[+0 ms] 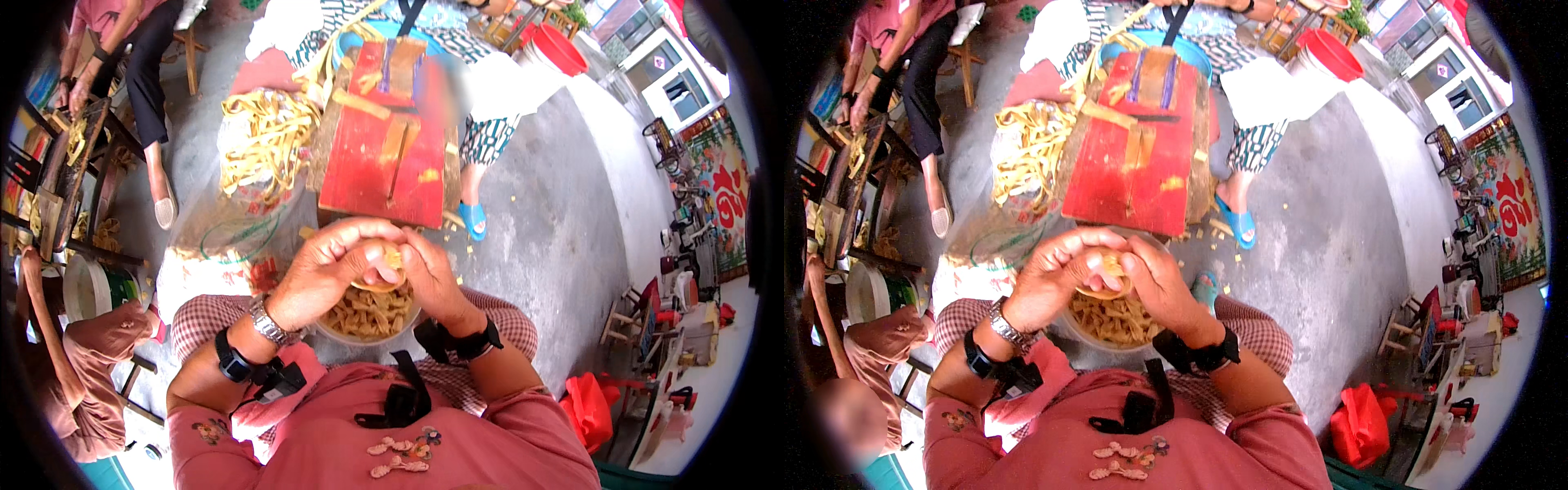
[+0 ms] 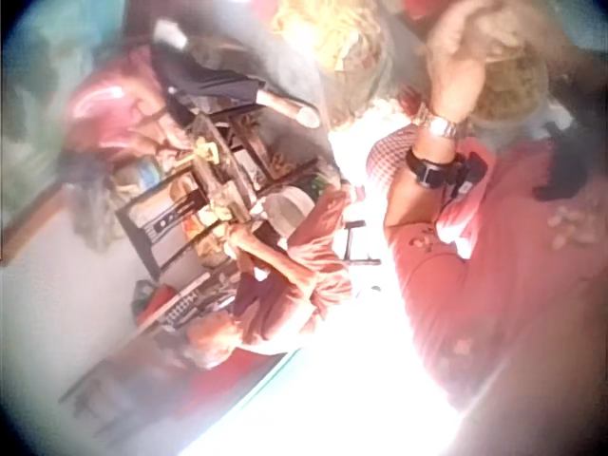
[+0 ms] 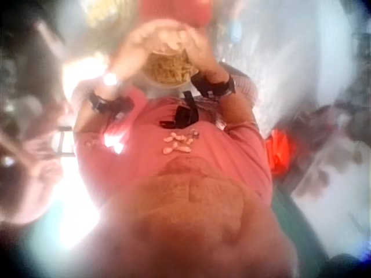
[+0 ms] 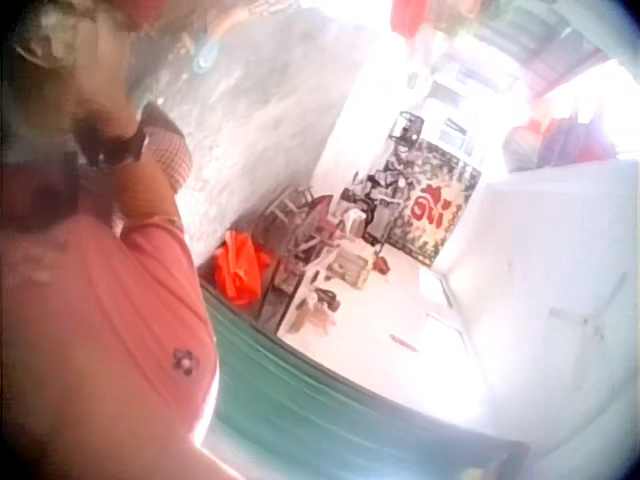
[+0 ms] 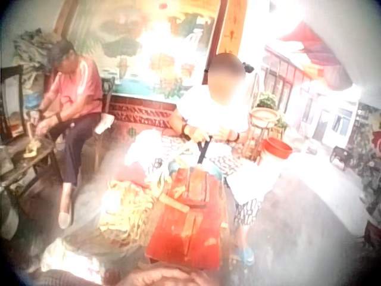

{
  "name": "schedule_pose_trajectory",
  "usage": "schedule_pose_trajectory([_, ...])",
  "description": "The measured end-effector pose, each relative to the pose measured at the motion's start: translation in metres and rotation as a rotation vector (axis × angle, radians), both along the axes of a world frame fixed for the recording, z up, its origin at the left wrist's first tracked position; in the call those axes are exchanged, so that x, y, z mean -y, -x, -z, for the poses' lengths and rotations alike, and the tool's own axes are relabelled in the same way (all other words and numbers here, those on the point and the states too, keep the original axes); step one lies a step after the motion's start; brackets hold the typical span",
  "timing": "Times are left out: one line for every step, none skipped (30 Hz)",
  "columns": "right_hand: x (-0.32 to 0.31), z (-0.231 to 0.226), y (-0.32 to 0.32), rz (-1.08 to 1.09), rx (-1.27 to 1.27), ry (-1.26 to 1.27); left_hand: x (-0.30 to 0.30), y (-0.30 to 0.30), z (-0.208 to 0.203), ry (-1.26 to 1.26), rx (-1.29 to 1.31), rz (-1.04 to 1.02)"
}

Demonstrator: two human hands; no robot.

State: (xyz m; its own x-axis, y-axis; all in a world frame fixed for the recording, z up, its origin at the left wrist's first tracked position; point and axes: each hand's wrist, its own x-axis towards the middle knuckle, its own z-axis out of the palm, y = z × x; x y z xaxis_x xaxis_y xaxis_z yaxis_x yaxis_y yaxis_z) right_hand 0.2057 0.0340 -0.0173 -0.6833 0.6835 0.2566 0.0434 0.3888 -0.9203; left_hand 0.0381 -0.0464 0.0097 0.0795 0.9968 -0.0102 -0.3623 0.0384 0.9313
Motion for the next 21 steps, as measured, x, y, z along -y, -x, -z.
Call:
schedule_pose_trajectory([0.000, 0.003, 0.002, 0.029, -0.063, -0.047, -0.001, 0.003, 0.001, -0.015, 0.025, 0.062])
schedule_pose_trajectory([0.002, 0.001, 0.001, 0.026, -0.013, 0.081, -0.001, 0.006, -0.003, -0.016, -0.025, 0.094])
schedule_pose_trajectory([0.004, -0.002, -0.003, 0.024, 0.039, 0.207, -0.001, 0.003, -0.002, -0.030, 0.006, 0.092])
schedule_pose_trajectory([0.007, -0.005, -0.006, 0.023, 0.092, 0.333, -0.005, 0.002, 0.008, -0.275, -0.267, -0.020])
schedule_pose_trajectory([0.008, -0.003, -0.007, 0.020, 0.044, 0.368, -0.009, 0.000, 0.017, -0.518, -0.536, -0.134])
schedule_pose_trajectory([0.008, 0.001, -0.006, 0.017, -0.002, 0.401, -0.008, 0.001, 0.012, -0.405, -0.588, -0.058])
schedule_pose_trajectory([0.008, 0.004, -0.005, 0.013, -0.047, 0.435, -0.006, 0.001, 0.007, -0.398, -0.690, -0.042])
schedule_pose_trajectory([0.008, 0.007, -0.002, 0.035, -0.049, 0.418, -0.003, 0.000, 0.002, -0.366, -0.723, -0.055])
schedule_pose_trajectory([0.009, 0.013, 0.002, 0.048, -0.111, 0.400, -0.001, -0.002, -0.003, -0.334, -0.754, -0.058])
schedule_pose_trajectory([0.009, 0.019, 0.006, 0.059, -0.172, 0.378, -0.001, -0.002, -0.001, -0.345, -0.810, -0.062])
schedule_pose_trajectory([0.012, 0.006, 0.005, 0.041, -0.128, 0.477, 0.000, -0.003, 0.000, -0.333, -0.824, -0.082])
schedule_pose_trajectory([0.011, 0.004, 0.004, 0.046, -0.065, 0.482, 0.000, -0.005, 0.000, -0.322, -0.837, -0.102])
schedule_pose_trajectory([0.009, 0.001, 0.004, 0.052, -0.003, 0.487, 0.000, -0.006, 0.001, -0.311, -0.849, -0.120])
schedule_pose_trajectory([0.009, 0.000, 0.003, 0.069, 0.058, 0.491, -0.003, -0.007, 0.007, -0.320, -0.825, -0.158])
schedule_pose_trajectory([0.011, -0.004, 0.005, 0.083, 0.062, 0.432, -0.004, -0.007, 0.013, -0.318, -0.799, -0.179])
schedule_pose_trajectory([0.014, -0.009, 0.008, 0.098, 0.066, 0.372, -0.006, -0.007, 0.020, -0.318, -0.771, -0.200])
schedule_pose_trajectory([0.018, -0.011, 0.009, 0.120, 0.071, 0.317, -0.006, -0.009, 0.022, -0.315, -0.741, -0.213])
schedule_pose_trajectory([0.016, 0.000, 0.009, 0.101, -0.034, 0.137, -0.006, -0.010, 0.022, -0.313, -0.626, -0.209])
schedule_pose_trajectory([0.015, -0.002, 0.010, 0.127, -0.049, 0.135, -0.005, -0.010, 0.018, -0.236, -0.493, -0.163])
schedule_pose_trajectory([0.014, -0.003, 0.011, 0.153, -0.067, 0.137, -0.001, -0.009, 0.011, -0.156, -0.363, -0.115])
schedule_pose_trajectory([0.014, -0.004, 0.012, 0.179, -0.084, 0.139, 0.001, -0.009, 0.006, -0.077, -0.233, -0.067])
